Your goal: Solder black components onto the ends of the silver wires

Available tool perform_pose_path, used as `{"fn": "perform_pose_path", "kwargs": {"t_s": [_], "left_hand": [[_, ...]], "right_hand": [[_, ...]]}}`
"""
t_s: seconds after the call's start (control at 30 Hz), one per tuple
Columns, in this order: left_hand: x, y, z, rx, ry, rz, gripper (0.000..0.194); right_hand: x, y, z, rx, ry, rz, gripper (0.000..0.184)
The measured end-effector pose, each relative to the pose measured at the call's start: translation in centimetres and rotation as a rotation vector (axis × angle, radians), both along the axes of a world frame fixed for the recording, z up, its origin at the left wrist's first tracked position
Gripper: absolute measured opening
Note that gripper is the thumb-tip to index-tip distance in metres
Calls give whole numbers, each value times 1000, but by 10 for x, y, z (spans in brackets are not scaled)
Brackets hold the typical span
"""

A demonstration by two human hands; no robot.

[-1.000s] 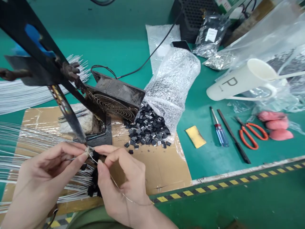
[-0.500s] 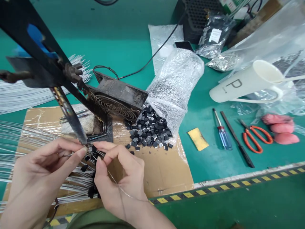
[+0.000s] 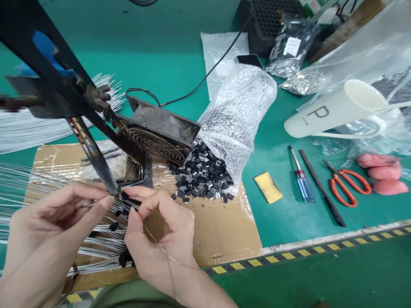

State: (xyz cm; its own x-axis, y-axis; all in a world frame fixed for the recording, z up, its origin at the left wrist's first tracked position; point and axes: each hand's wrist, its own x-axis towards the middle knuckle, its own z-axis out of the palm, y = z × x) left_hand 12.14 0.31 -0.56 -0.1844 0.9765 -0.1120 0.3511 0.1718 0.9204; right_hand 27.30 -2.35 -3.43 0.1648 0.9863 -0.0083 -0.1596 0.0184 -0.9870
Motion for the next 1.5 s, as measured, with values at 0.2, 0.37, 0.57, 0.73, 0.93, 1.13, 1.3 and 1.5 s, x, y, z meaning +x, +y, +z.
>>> {"fn": "perform_pose_path", "kwargs": {"t_s": [0.2, 0.37, 0.57, 0.73, 0.93, 1.13, 1.3, 1.5], "left_hand": [[0, -3, 0, 21, 7, 10, 8], [0, -4, 1, 15, 9, 1, 8], [0, -4, 0, 10, 35, 8, 6], [0, -5, 1, 22, 23, 10, 7], [-1, -6, -1, 18, 24, 18, 7], [-1, -5, -1, 26, 21, 7, 8], [-1, -5, -1, 21, 25, 16, 5], [-1, -5, -2, 28, 24, -2, 5]], "right_hand": [[0, 1, 1, 9, -7, -2, 27], [1, 1, 3, 8, -14, 7, 26], [-1, 1, 4, 18, -23, -22, 28], [-2, 0, 2, 7, 7, -9, 26], [-1, 0, 1, 16, -23, -16, 26], [-1, 0, 2, 16, -12, -2, 25], [-2, 0, 0, 15, -6, -14, 26], [-2, 0, -1, 14, -4, -13, 26]]}}
